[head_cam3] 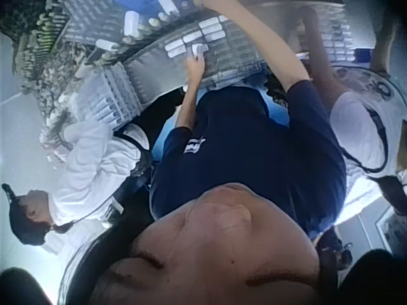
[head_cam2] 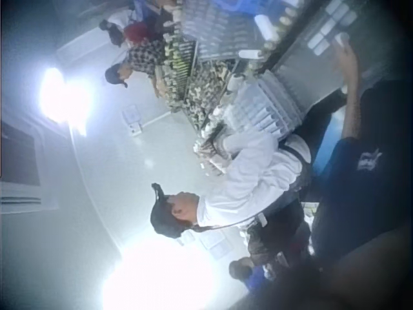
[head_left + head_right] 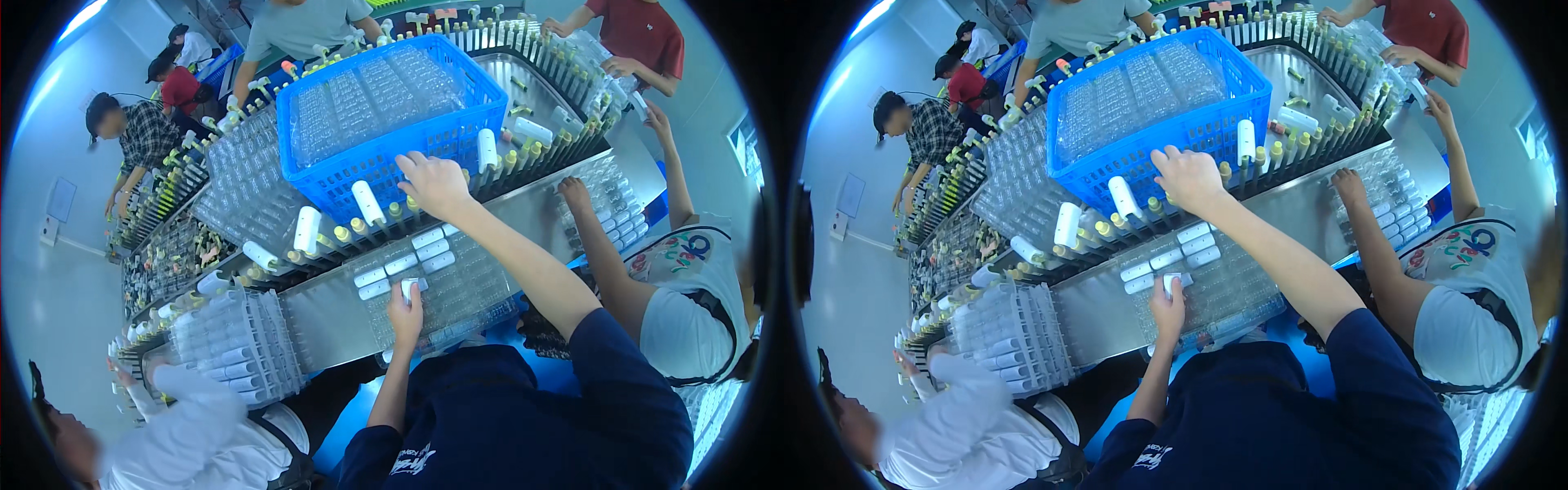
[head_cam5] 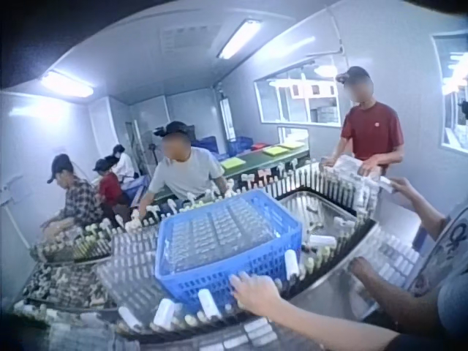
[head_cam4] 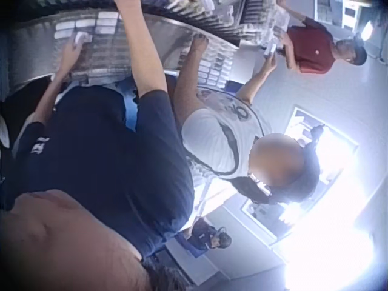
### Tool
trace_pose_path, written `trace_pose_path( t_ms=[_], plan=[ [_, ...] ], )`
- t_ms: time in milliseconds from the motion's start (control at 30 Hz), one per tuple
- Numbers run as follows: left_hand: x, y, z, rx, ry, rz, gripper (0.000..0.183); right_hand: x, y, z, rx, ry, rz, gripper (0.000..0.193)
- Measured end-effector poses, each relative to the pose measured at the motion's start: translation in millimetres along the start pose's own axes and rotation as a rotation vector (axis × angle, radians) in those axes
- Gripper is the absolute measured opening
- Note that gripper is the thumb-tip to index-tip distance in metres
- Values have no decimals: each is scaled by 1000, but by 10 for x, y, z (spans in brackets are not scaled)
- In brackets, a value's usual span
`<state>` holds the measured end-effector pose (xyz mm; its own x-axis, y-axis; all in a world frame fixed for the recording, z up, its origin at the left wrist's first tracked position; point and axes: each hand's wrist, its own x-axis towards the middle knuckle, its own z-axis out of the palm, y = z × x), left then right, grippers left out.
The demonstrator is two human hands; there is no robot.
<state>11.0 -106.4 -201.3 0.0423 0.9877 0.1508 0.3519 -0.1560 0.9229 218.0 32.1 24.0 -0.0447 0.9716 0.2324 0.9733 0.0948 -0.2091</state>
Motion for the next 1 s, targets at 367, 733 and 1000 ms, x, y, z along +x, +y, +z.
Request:
trace_pose_path(
  t_ms=[367,733,1000],
  plan=[
    [9,114,-73,-295,-154,-185,24,-1661,24,1160,299,191,-95,34],
    [740,2063,-83,-55,-243,399,35,-1553,236,1679,18,-219,-2,41],
    [1736,2966,737,242,-106,227,40,-1761,242,725,554,-100,88,42]
  ],
)
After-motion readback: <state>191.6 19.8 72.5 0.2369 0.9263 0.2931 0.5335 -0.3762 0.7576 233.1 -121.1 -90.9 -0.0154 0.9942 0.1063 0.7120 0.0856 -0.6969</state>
